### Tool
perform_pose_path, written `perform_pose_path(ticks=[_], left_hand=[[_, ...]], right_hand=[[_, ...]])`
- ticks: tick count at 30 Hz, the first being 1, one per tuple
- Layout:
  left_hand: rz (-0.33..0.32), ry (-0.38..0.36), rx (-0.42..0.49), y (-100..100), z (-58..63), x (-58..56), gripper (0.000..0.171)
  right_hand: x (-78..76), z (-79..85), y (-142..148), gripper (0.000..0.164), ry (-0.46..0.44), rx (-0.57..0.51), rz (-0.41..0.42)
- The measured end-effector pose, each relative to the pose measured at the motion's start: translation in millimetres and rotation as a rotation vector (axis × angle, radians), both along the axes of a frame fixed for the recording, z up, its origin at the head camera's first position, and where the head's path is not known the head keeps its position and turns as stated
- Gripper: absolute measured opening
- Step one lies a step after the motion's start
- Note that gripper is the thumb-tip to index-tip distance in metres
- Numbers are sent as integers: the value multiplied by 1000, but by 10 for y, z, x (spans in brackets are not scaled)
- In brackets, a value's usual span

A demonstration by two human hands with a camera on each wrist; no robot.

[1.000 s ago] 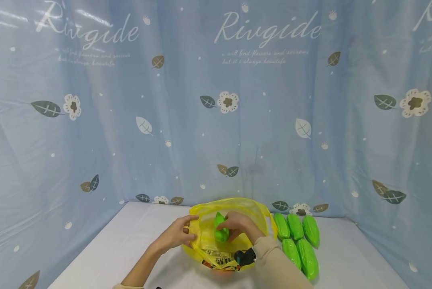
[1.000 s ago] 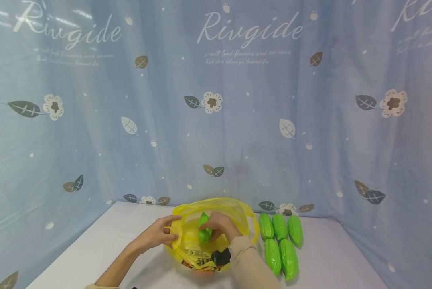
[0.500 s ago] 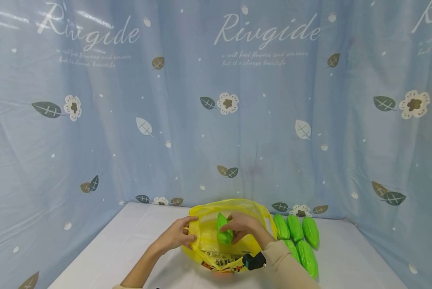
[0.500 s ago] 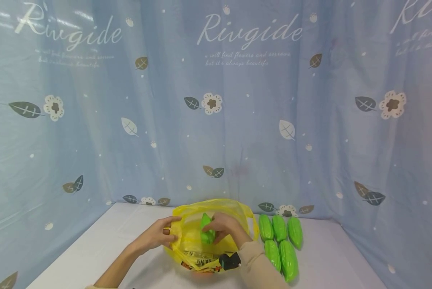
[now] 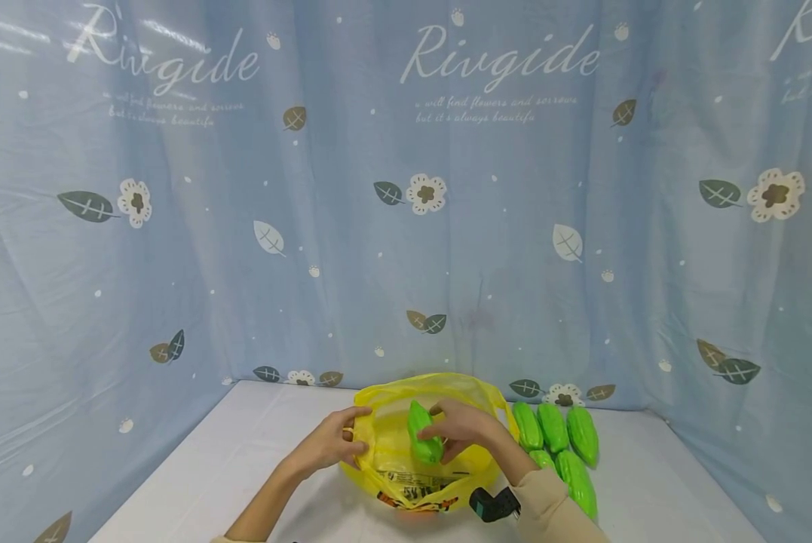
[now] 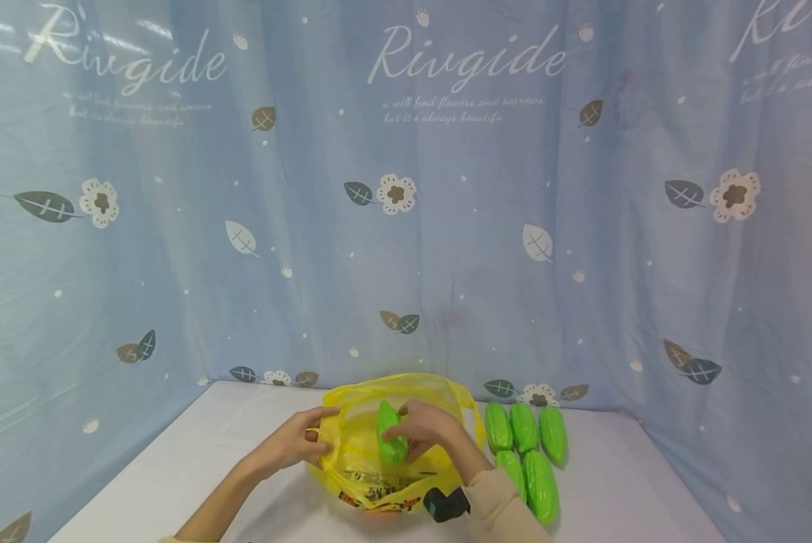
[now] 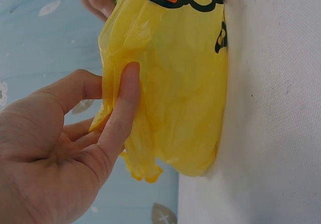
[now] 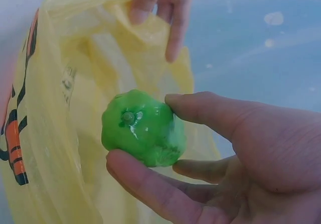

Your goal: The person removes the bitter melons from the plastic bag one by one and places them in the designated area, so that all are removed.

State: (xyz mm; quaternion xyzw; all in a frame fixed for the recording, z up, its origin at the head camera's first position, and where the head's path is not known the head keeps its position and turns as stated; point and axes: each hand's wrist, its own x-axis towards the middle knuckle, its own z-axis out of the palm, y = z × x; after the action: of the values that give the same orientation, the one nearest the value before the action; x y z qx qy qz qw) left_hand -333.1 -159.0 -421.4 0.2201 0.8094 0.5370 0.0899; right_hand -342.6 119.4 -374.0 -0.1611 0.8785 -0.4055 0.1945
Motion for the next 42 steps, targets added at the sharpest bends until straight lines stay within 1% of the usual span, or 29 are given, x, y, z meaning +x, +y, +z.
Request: perform_pose_path(ticks=[6,15,20,26,34,42], left_hand=[[-3,-3,-3,6,11,4,70],[-4,-5,-9,9,23,16,69],[-11,-3,-2,2,22,21,69],[-15,-6,3,0,20,27,69],[-20,4,12,3,22,41,70],[-17,12,-2,-12,14,46,70]], right_hand=[[81,41,68,71,10,-35,26],[205,89,175,75,-22,-85,7],[270,117,232,73,-3,-102,24],[343,128,326,76,3,-121,30],[476,196,446,77,4,-159,13],[550,206,606,79,19,-188,-11]])
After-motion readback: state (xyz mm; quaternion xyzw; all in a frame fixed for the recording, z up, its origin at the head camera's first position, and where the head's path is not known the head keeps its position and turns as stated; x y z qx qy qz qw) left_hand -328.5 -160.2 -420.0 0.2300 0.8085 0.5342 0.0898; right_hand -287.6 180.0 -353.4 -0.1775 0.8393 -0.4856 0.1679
